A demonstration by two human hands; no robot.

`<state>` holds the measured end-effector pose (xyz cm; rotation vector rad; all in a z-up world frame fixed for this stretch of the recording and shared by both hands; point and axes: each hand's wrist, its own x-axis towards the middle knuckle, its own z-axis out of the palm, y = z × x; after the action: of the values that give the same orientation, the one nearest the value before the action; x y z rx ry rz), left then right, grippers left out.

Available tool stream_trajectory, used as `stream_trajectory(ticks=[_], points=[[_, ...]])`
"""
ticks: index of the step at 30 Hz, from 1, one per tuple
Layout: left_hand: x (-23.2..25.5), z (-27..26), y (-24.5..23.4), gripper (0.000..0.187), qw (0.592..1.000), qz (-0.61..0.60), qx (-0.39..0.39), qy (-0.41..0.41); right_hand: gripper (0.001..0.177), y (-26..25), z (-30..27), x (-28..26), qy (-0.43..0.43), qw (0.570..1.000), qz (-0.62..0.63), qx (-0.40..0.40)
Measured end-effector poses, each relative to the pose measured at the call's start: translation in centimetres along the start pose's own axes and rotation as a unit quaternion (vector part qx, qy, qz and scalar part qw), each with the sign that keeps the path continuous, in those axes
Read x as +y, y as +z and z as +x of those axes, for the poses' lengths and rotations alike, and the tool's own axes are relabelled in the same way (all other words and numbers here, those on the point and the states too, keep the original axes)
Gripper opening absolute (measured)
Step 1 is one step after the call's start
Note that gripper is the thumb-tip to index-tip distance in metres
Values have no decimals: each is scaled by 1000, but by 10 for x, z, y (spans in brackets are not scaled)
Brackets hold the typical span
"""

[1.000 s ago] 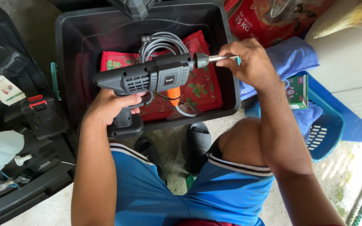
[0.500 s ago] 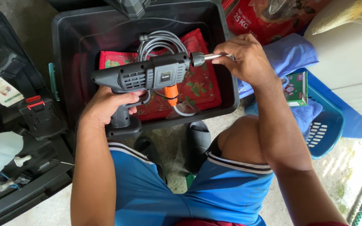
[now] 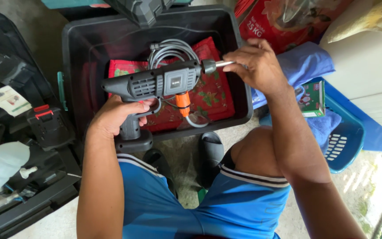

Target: Assemble a cordless pressure washer or similar power tool by attaching the battery, nozzle, and hose connectors.

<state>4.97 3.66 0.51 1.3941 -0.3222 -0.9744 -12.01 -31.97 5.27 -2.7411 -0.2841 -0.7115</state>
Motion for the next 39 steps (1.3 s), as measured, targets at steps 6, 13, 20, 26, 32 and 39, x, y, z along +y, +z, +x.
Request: stream_trajectory(ticks=[6, 13, 20, 26, 32, 39], points=[[-4, -2, 1, 37, 1000, 23, 11, -10, 20, 8, -9, 6, 14, 1000, -1, -24], [-9, 1, -2, 37, 1000, -14, -10, 1, 17, 6, -3, -3, -2, 1000, 10, 20], [1, -4, 4, 38, 1000, -14, 3, -1, 12, 8, -5, 3, 21, 999, -24, -36], [-2, -4, 0, 36, 1000, 2, -1, -10, 35, 0, 0, -7, 22, 998, 49, -45], [0, -5, 4, 35, 1000, 4, 4, -27, 18, 8, -6, 0, 38, 997, 18, -60], [3, -6, 5, 34, 999, 21, 4, -29, 27, 3, 3, -11, 37, 996, 50, -57]])
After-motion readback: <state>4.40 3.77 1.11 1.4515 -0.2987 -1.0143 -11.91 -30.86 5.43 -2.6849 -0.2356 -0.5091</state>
